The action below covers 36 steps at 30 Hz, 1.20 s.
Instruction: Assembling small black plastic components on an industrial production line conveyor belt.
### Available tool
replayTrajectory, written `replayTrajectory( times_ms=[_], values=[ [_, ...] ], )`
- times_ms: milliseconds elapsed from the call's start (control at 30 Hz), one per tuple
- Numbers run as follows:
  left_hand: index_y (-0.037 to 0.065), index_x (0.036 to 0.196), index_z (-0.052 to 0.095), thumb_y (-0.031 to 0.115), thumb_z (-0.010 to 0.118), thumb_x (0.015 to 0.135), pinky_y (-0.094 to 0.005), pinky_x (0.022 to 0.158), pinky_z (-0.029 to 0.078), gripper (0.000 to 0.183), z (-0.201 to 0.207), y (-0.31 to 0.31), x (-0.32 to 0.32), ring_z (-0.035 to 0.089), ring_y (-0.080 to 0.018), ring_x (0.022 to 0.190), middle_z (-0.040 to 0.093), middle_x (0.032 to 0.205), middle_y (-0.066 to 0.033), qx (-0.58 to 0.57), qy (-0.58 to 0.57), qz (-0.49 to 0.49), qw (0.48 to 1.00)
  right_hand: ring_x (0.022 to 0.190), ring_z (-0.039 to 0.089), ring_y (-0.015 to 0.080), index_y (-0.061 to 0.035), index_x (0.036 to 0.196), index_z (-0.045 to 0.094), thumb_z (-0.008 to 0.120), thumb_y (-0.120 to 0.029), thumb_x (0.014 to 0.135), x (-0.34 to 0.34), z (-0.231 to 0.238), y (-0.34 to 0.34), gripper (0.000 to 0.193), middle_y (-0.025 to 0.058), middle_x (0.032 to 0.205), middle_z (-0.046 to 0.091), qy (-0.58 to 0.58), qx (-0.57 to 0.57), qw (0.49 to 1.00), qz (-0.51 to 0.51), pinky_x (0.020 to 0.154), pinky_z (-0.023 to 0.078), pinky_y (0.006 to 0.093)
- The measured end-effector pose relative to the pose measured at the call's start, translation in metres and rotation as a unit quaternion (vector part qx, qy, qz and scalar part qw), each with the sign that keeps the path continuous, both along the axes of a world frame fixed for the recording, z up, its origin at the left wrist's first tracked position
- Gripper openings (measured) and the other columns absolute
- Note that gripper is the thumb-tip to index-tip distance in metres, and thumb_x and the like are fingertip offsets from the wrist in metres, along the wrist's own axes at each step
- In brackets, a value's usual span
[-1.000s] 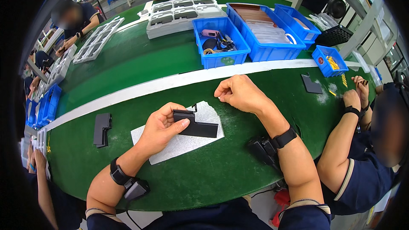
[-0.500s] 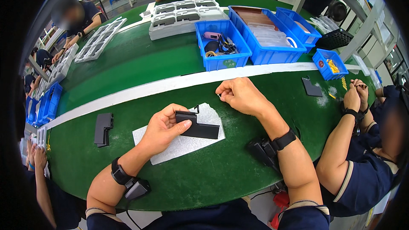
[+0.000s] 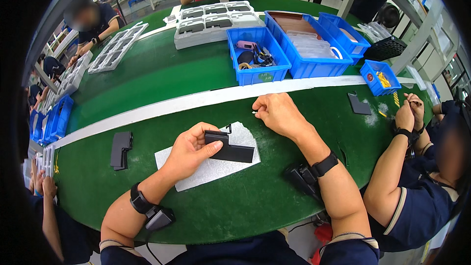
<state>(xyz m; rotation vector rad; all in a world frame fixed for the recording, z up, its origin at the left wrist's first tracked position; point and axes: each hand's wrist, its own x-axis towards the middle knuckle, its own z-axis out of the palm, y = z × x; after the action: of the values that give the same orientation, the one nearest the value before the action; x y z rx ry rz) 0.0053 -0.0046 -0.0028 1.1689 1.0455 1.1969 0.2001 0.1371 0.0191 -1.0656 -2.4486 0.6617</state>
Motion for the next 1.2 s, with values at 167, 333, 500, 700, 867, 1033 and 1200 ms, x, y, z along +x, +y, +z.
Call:
replayTrajectory(
  times_ms=[167, 333, 500, 700, 867, 1033, 1200],
  values=[
    [0.003, 0.103, 0.052, 0.009, 0.063, 0.086, -0.0235, 0.08, 0.046, 0.021, 0.0, -0.0006, -0.0001, 0.056, -0.0069, 0.087, 0.059, 0.096, -0.0012, -0.001, 0.01, 0.004, 1.0, 0.068, 0.063, 0.0167, 0.0041, 0.089, 0.067, 0.065, -0.001, 0.076, 0.0068, 0.0017, 0.0041, 0.014, 0.0124, 0.074, 0.066, 0.031, -0.056, 0.998, 0.026, 0.065, 0.05, 0.0284],
    [0.004, 0.102, 0.052, 0.009, 0.063, 0.086, -0.0233, 0.08, 0.046, 0.02, -0.0019, 0.0003, 0.0006, 0.056, -0.0067, 0.087, 0.059, 0.095, -0.0009, 0.001, -0.003, -0.001, 1.0, 0.069, 0.063, 0.0166, 0.0042, 0.088, 0.067, 0.065, -0.001, 0.076, 0.0059, 0.0002, 0.0041, 0.014, 0.0123, 0.075, 0.066, 0.034, -0.071, 0.997, 0.008, 0.065, 0.05, 0.0286],
    [0.004, 0.102, 0.052, 0.008, 0.062, 0.086, -0.0232, 0.08, 0.046, 0.02, -0.0015, -0.0001, -0.0002, 0.056, -0.0066, 0.087, 0.059, 0.095, -0.0009, -0.001, 0.004, 0.001, 1.0, 0.068, 0.063, 0.0193, 0.0027, 0.085, 0.067, 0.066, -0.001, 0.073, 0.0023, 0.0025, 0.0004, 0.012, 0.013, 0.076, 0.065, 0.003, -0.006, 1.0, 0.018, 0.064, 0.049, 0.0299],
    [0.003, 0.104, 0.052, 0.008, 0.061, 0.086, -0.0239, 0.081, 0.047, 0.02, -0.0023, 0.0, 0.0003, 0.057, -0.0074, 0.089, 0.058, 0.096, -0.0018, 0.003, 0.004, -0.002, 1.0, 0.066, 0.062, 0.0215, 0.0021, 0.08, 0.068, 0.066, -0.002, 0.072, 0.0083, -0.0014, 0.0067, 0.01, 0.0144, 0.077, 0.064, 0.013, 0.054, 0.998, 0.021, 0.062, 0.049, 0.0309],
    [0.002, 0.105, 0.052, 0.007, 0.061, 0.087, -0.0244, 0.082, 0.047, 0.021, -0.0017, -0.0002, 0.0002, 0.057, -0.0077, 0.09, 0.058, 0.097, -0.0023, 0.002, 0.01, -0.003, 1.0, 0.067, 0.062, 0.0232, 0.004, 0.079, 0.065, 0.063, -0.002, 0.072, 0.0055, 0.0021, 0.0028, 0.009, 0.016, 0.078, 0.063, -0.026, 0.031, 0.999, 0.018, 0.062, 0.048, 0.0321],
    [0.002, 0.105, 0.051, 0.008, 0.061, 0.087, -0.0242, 0.082, 0.047, 0.021, -0.0017, 0.0002, 0.0003, 0.057, -0.0076, 0.09, 0.059, 0.098, -0.0026, 0.007, 0.007, -0.006, 1.0, 0.065, 0.061, 0.0238, 0.0048, 0.078, 0.064, 0.064, -0.003, 0.073, 0.0059, 0.003, 0.0005, 0.01, 0.0163, 0.077, 0.063, -0.019, 0.067, 0.997, 0.021, 0.062, 0.048, 0.0326],
    [0.001, 0.103, 0.053, 0.008, 0.061, 0.087, -0.0232, 0.079, 0.048, 0.019, -0.0027, 0.0009, 0.0001, 0.057, -0.0069, 0.087, 0.06, 0.095, -0.0025, 0.011, -0.001, 0.001, 1.0, 0.064, 0.061, 0.0236, 0.0046, 0.077, 0.064, 0.063, -0.004, 0.074, 0.0034, 0.0048, -0.0005, 0.01, 0.0164, 0.075, 0.062, -0.014, 0.015, 1.0, 0.017, 0.061, 0.048, 0.0328]
  ],
)
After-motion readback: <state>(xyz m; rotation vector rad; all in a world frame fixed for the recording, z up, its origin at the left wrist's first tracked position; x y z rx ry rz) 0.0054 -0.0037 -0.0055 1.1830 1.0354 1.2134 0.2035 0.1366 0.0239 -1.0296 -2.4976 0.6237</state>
